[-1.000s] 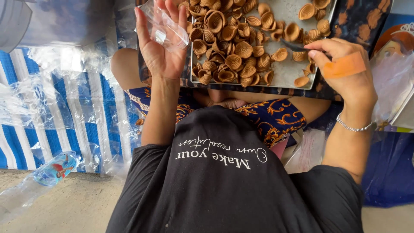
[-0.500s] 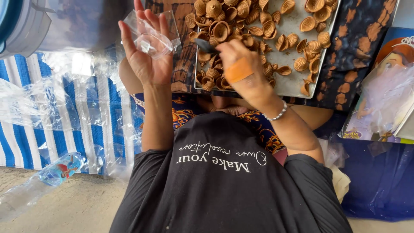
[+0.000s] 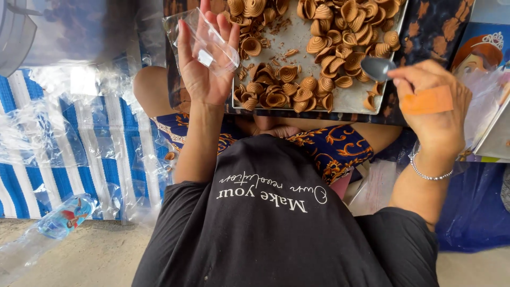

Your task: Packaging small shell-shaped snacks into plastic bags using a spoon and sealing them.

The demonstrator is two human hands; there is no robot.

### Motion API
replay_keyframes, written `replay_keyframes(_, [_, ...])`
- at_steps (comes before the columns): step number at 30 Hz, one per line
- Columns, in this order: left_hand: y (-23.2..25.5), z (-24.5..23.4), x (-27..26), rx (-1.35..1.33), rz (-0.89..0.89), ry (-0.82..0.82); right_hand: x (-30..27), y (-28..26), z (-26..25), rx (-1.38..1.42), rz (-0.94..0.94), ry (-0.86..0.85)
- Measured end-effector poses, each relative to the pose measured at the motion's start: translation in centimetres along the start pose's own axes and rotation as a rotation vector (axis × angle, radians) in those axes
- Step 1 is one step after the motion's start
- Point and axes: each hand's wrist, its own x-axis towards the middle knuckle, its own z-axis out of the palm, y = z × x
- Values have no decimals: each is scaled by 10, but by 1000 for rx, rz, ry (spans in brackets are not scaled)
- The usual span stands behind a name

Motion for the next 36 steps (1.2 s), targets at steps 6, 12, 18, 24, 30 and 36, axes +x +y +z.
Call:
replay_keyframes(6, [-1, 2, -1, -5, 20, 59, -2, -17, 26, -10, 32, -88])
replay_keyframes(12, [-13, 11, -2, 39, 43, 48, 47, -49, 77, 269, -101, 184])
replay_keyframes(18, [-37, 8, 2, 58, 5, 102, 71, -77, 72, 595, -189, 346])
replay_keyframes(24, [-61, -3, 22, 86, 5, 90, 58, -76, 29, 555, -300, 361])
replay_keyframes(30, [-89, -8, 37, 54, 16, 1, 29, -105, -39, 537, -382, 306])
replay_keyframes(36, [-107, -19, 42, 150, 149, 53, 36, -133, -30, 145, -456, 418])
